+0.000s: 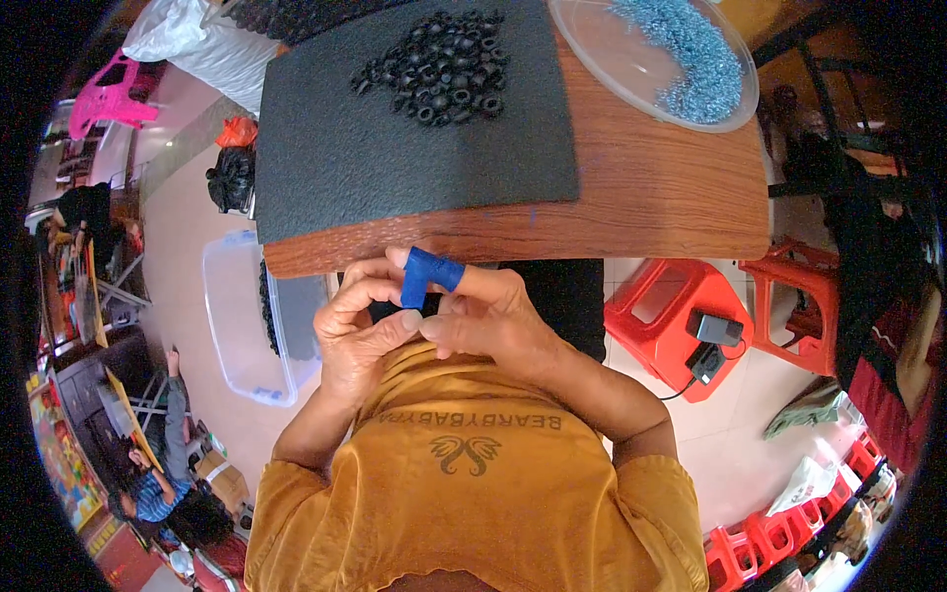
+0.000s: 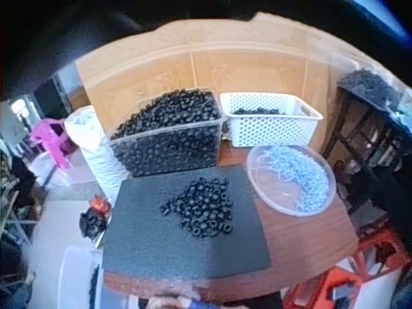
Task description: The person handles small black plastic pieces, wraps blue tape around their index finger by hand, and then picks up and manipulates another black component.
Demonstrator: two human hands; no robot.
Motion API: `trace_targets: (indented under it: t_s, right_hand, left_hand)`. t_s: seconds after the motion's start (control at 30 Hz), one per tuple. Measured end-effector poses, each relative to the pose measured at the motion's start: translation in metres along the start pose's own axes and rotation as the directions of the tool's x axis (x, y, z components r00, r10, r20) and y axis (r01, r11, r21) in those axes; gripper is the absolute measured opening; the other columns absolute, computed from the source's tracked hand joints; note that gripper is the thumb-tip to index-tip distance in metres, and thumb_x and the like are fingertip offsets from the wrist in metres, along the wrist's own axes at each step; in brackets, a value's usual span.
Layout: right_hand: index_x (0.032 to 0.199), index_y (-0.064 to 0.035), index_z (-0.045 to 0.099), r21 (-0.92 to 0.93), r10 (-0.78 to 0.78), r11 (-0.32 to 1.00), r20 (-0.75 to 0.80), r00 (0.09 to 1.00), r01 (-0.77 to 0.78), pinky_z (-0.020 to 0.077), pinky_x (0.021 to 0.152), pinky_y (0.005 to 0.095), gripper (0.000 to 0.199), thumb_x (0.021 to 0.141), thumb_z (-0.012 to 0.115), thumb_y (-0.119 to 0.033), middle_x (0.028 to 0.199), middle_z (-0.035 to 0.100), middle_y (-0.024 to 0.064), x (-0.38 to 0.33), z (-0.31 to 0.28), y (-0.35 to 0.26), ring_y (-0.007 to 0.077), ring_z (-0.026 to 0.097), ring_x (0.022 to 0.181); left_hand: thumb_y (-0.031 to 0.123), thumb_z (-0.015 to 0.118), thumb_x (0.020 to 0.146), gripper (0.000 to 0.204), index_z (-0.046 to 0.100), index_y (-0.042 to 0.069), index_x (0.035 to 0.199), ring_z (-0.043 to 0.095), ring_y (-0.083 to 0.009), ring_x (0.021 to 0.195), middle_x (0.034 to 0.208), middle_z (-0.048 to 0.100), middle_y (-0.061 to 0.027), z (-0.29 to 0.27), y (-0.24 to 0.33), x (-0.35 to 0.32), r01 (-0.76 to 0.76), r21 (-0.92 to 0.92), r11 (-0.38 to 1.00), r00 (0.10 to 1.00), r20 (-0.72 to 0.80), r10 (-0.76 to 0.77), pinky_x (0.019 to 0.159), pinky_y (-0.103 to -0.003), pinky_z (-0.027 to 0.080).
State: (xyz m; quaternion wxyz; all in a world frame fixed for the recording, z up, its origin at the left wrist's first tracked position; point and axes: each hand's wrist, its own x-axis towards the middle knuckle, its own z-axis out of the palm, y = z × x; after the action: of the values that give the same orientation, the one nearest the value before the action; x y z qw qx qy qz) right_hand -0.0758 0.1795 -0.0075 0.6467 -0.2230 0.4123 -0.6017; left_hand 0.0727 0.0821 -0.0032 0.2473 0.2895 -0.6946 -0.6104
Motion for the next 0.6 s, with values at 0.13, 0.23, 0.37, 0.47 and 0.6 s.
trace_targets:
  t_s: [0.13, 0.23, 0.37, 0.47, 0.6]
  right_hand:
    - [0.126, -0.0031, 0.048, 0.013, 0.021, 1.000, -0.002, 1.000, -0.021, 0.0425, 0.058, 0.0183, 0.050, 0.079, 0.062, -0.007, 0.087, 0.060, 0.0007, 0.000, 0.001, -0.005, 0.0041, 0.052, 0.063]
    - [0.126, -0.0026, 0.049, 0.084, 0.084, 0.993, -0.006, 0.996, -0.084, 0.0441, 0.060, 0.0187, 0.048, 0.079, 0.061, -0.006, 0.086, 0.059, -0.0006, 0.000, 0.005, -0.011, 0.0035, 0.050, 0.065]
    - [0.126, -0.0026, 0.049, -0.068, 0.053, 0.996, -0.044, 0.998, -0.056, 0.0413, 0.060, 0.0179, 0.048, 0.080, 0.061, -0.007, 0.089, 0.059, 0.0009, 0.001, 0.001, -0.003, 0.0038, 0.049, 0.067]
    - [0.125, -0.0020, 0.050, -0.111, -0.070, 0.992, -0.093, 0.993, 0.059, 0.0380, 0.059, 0.0175, 0.048, 0.079, 0.063, -0.004, 0.089, 0.059, 0.0002, 0.004, -0.001, 0.013, 0.0033, 0.047, 0.066]
    - [0.122, -0.0004, 0.052, -0.031, -0.171, 0.985, -0.154, 0.973, 0.168, 0.0362, 0.059, 0.0169, 0.046, 0.078, 0.063, 0.001, 0.086, 0.058, -0.0025, 0.005, 0.001, 0.016, 0.0014, 0.044, 0.065]
  left_hand:
    - [0.000, 0.071, 0.071, 0.014, 0.062, 0.002, 0.080, 0.052, -0.0152, 0.088, 0.089, 0.058, -0.0050, -0.003, 0.002, -0.003, 0.111, -0.171, 0.979, 0.993, -0.017, -0.115, 0.080, -0.028, 0.041]
    - [-0.001, 0.071, 0.071, 0.013, 0.061, 0.001, 0.080, 0.052, -0.0143, 0.085, 0.086, 0.057, -0.0044, -0.006, 0.006, -0.006, 0.219, -0.248, 0.944, 0.974, -0.011, -0.228, 0.080, -0.027, 0.041]
    - [-0.001, 0.071, 0.071, 0.014, 0.060, 0.001, 0.080, 0.052, -0.0119, 0.083, 0.084, 0.056, -0.0041, -0.009, 0.007, -0.008, 0.200, -0.167, 0.966, 0.980, 0.010, -0.201, 0.078, -0.025, 0.042]
    - [-0.002, 0.074, 0.067, 0.020, 0.061, 0.000, 0.082, 0.053, -0.0122, 0.080, 0.086, 0.059, -0.0043, -0.009, 0.013, -0.009, 0.300, -0.182, 0.937, 0.952, -0.009, -0.306, 0.077, -0.025, 0.043]
    - [-0.001, 0.073, 0.068, 0.023, 0.061, 0.001, 0.087, 0.053, -0.0092, 0.078, 0.085, 0.058, -0.0014, -0.009, 0.014, -0.011, 0.375, -0.230, 0.898, 0.927, 0.077, -0.367, 0.073, -0.022, 0.045]
